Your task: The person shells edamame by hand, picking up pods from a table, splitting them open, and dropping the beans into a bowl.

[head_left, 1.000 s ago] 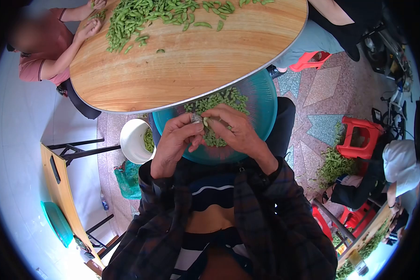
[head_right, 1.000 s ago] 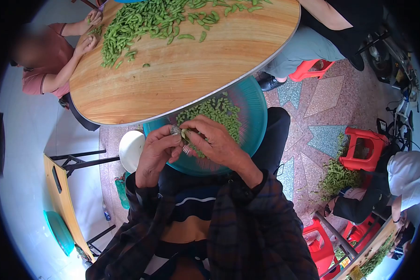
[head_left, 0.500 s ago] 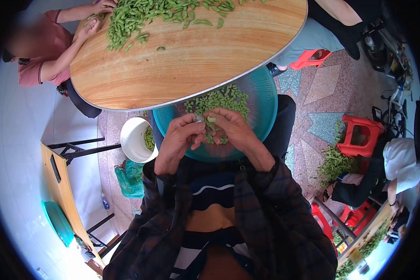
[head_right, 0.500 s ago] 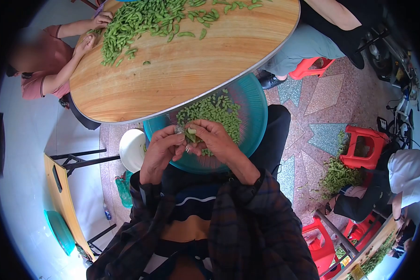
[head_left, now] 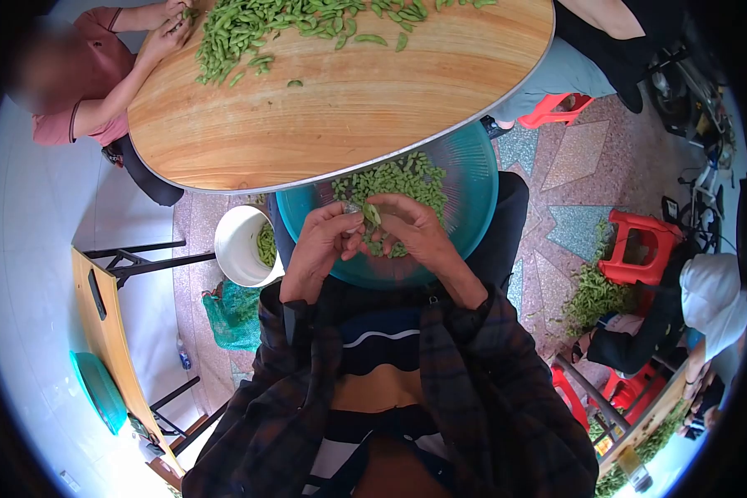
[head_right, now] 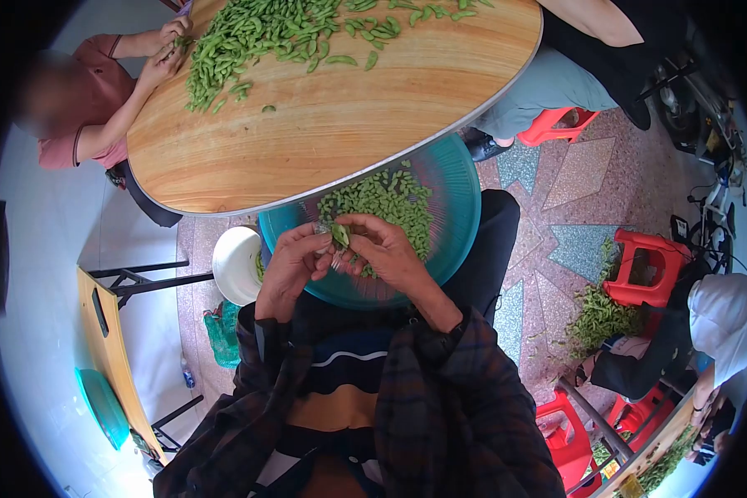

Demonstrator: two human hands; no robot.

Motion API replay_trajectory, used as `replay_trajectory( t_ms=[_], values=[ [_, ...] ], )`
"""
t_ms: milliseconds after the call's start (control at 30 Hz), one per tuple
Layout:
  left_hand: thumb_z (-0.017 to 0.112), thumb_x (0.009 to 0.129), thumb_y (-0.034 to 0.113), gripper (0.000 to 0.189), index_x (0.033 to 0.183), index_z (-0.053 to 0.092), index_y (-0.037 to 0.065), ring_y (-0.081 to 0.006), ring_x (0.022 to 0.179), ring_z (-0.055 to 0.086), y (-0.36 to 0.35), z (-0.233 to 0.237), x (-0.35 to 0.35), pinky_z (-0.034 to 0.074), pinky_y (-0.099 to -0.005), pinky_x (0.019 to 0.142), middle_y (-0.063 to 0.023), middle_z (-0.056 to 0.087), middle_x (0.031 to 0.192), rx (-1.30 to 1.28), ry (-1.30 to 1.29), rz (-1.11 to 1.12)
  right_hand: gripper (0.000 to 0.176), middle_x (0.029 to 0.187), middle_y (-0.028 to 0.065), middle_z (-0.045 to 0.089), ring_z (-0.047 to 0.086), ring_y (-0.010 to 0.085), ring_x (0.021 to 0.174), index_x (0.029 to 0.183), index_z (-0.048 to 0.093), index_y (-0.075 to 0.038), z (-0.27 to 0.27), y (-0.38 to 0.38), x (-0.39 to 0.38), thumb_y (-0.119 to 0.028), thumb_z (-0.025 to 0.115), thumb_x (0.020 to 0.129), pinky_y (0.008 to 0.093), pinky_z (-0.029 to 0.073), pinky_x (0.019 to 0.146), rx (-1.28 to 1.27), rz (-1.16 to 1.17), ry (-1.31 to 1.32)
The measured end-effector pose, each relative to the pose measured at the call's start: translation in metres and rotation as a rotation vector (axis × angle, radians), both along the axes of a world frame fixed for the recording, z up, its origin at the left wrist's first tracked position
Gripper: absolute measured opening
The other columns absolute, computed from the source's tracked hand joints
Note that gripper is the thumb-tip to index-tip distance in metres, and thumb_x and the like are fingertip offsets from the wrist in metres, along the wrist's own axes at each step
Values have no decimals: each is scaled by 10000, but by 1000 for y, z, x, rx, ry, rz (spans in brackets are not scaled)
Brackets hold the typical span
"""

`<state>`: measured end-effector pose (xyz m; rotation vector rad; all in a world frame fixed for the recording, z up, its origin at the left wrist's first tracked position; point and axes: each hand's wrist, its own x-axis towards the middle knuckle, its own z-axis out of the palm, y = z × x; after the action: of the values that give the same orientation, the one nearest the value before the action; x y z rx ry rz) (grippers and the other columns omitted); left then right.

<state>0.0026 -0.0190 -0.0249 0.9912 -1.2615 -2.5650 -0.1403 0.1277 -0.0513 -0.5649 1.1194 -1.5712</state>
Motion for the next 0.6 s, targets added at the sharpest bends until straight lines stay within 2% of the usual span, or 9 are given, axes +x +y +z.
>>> replay_trajectory(
  t_ms=[267,500,600],
  values=[
    [658,953,116,119,974,659,-1,-80,582,544,0,3,2,381,-216,452,-36,640,790,-24,14,29,227,1017,87,683,685,145,824,1212,602,0,-5,-1,7,-63,609,994,271,550,596,9,-46,94],
    [652,955,115,107,917,651,15,-78,603,538,-1,12,6,402,-226,492,-22,611,755,-153,25,72,225,1006,81,677,682,149,809,1208,592,7,-12,2,8,-60,585,994,273,551,600,32,-40,39],
    [650,955,116,101,914,653,23,-84,603,543,-7,9,16,405,-230,492,-22,609,752,-209,23,99,209,1007,79,677,681,154,800,1187,613,7,-25,7,4,-78,571,1001,278,551,613,98,-66,144]
  ],
)
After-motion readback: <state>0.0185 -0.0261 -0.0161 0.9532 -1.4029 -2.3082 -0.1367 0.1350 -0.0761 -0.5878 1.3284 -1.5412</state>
